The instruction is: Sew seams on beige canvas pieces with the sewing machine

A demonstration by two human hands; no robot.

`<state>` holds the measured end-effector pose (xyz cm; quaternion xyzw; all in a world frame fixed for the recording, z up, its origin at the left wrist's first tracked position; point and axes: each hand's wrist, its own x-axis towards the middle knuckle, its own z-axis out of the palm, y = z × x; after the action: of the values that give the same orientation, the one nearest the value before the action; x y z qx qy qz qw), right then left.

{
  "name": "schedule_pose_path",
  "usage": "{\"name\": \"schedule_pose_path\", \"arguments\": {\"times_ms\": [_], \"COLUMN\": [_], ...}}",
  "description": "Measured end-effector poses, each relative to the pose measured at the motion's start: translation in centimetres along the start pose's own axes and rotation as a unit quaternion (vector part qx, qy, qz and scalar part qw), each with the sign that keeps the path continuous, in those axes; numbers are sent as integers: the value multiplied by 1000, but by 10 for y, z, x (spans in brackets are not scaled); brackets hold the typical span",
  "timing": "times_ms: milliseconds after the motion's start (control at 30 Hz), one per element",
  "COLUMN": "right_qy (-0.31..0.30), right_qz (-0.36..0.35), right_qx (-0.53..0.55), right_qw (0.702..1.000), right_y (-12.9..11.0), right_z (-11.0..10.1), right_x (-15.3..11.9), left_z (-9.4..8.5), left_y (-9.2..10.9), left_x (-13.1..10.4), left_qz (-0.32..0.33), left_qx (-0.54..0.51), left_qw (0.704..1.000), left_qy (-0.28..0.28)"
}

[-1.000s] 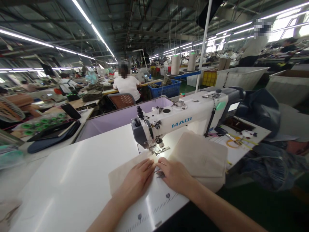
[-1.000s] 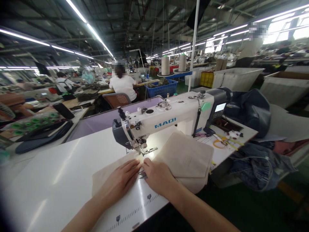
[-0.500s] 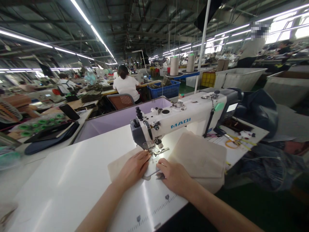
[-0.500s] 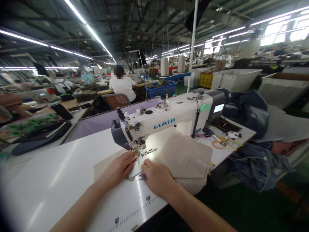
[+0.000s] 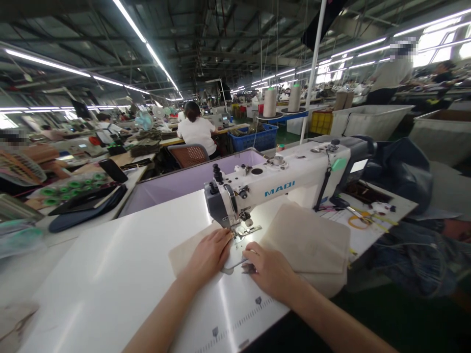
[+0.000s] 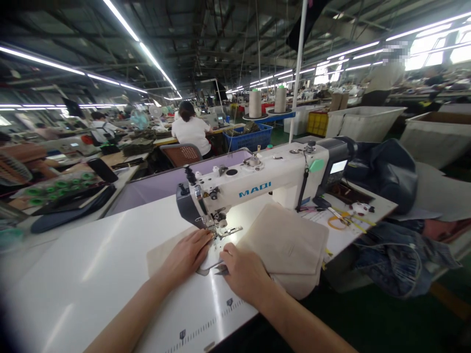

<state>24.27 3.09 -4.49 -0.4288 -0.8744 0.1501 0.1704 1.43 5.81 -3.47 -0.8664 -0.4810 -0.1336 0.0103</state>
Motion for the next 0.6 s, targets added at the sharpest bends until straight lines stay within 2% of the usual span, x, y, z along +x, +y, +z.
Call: {"name": "schedule_pose_path", "arguments": {"times_ms": [200,333,467,600], "right_qy": [-1,4,9,5], "right_qz": [12,33,38,43], "right_qx": [11,20,20,19], "right_qw": [1000,999,999,999], "right_y": [0,2,5,4], "right_z": [-2,-2,-1,-1], "right_x": [-5,-8,-9,-10], "left_z": [1,2,-10,-26], "left_y": [-1,3,6,1], "left_x": [-2,-13,-27,-31], "left_qz": [-7,-22,-46,-41], "left_qx": [-3,8,7,-53], "left_qw": [1000,1000,999,997], "left_qy": [4,-2,-22,-40]}}
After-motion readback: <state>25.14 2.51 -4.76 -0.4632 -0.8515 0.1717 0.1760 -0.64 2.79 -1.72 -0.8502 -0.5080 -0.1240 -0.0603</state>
